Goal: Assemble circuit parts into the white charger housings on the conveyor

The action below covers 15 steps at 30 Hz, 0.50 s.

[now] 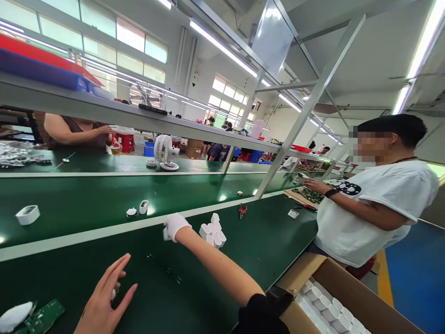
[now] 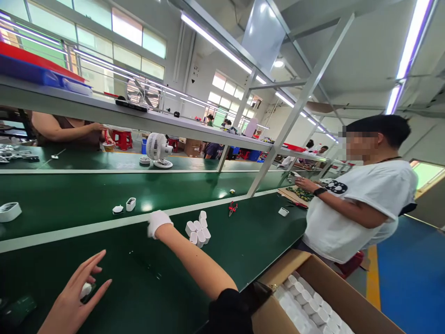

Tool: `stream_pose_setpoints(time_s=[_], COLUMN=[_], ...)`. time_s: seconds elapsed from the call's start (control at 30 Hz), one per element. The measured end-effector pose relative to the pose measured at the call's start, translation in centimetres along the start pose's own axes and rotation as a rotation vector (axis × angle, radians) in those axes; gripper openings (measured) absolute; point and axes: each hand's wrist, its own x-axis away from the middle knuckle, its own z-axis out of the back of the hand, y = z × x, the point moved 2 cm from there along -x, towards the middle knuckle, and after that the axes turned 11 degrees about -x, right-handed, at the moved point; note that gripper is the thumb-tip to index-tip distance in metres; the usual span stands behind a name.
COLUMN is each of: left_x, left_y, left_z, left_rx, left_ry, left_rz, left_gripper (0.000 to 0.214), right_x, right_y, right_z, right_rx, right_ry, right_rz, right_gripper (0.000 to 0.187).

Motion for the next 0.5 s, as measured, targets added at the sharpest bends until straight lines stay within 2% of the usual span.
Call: stream_pose_setpoints(time_s=[0.07, 0.17, 0.23, 0.27, 0.37, 0.43, 0.5], left_x=[-0.3, -0.7, -0.9, -1.0, -1.2, -1.0, -0.7], left_y=[-0.1, -0.5, -0.5, -0.3, 1.2, 2.4, 3.3], left_z=[-0.2, -0.5, -0.3, 0.0, 0.9, 1.0, 0.7], left_rx=[0.029, 0.178, 0.265, 0.275, 0.203, 0.163, 0.133], left_ry=[0.034, -0.003, -0.018, -0.018, -0.045, -0.089, -0.148], left_rz=[0.080, 0.166, 0.228, 0.247, 0.190, 0.130, 0.110], left_gripper=[0.065, 0.065, 0.061, 0.056, 0.030, 0.017, 0.016], right_x=[1.1, 2.2, 1.4, 0.4, -3.6, -6.0, -7.5], right_y=[-3.0, -6.2, -7.0, -7.1, -7.4, -7.8, -8.4], right_z=[-1.6, -2.7, -2.4, -2.3, -2.4, -3.4, -4.9], right_rx=[-0.081, -0.300, -0.429, -0.462, -0.462, -0.412, -0.351], right_ry=[-0.188, -0.445, -0.498, -0.474, -0.252, -0.120, -0.015], right_rz=[0.204, 0.509, 0.540, 0.495, 0.333, 0.262, 0.200], right_gripper=[0.021, 0.023, 0.023, 0.022, 0.024, 0.029, 0.037])
